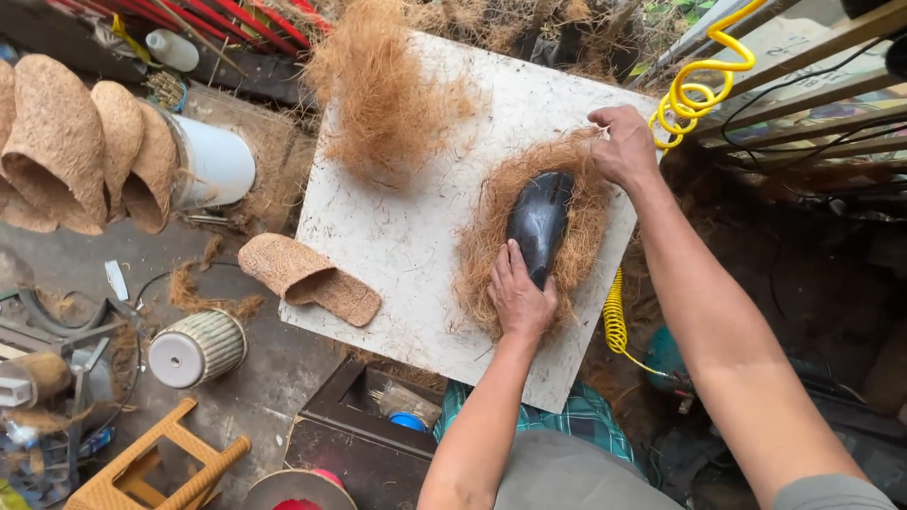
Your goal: The person arranges loose coconut fiber on a table, picks up a black slipper sole, and repeatedly presses the sole into the fiber to shape and attach it. The person handles the sole and fiber by hand, adjusting the fiber pile and repositioning the sole multiple times.
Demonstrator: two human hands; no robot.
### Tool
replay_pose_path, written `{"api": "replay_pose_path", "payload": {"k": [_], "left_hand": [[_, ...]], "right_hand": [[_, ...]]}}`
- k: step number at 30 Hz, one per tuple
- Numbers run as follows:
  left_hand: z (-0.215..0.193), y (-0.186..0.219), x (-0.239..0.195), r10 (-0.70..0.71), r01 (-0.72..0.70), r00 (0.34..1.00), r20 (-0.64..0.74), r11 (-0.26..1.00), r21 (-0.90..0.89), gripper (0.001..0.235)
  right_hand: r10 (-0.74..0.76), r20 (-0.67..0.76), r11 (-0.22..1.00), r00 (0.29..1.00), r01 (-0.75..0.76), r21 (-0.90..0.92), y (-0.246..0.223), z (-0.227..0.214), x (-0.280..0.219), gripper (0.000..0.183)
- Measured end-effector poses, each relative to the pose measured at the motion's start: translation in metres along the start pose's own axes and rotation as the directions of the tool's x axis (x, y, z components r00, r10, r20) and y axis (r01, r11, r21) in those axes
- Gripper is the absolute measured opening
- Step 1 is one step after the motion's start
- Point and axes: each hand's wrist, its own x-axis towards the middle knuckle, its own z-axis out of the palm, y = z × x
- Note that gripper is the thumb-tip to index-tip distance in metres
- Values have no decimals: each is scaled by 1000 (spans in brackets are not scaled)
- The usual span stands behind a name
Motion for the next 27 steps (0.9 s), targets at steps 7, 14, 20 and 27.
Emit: {"api": "replay_pose_path", "payload": {"k": [7, 14, 20, 27], "left_hand": [[-5, 2, 0, -20, 19, 999, 50, 1000, 13, 96], [9, -3, 4, -46, 40, 992, 116, 998, 52, 96], [5, -2, 6, -101, 95, 969, 224, 995, 36, 95], [0, 0, 1, 10, -10, 1000, 15, 1000, 2, 98]], "right_hand": [[28, 225, 999, 974, -23, -24, -32, 2, 0, 22], [36, -74, 969, 997, -17, 247, -49, -38, 7, 13], [61, -240, 689, 969, 133, 712, -107, -111, -51, 13], [284, -341, 850, 896, -71, 522, -23, -43, -131, 26]]}}
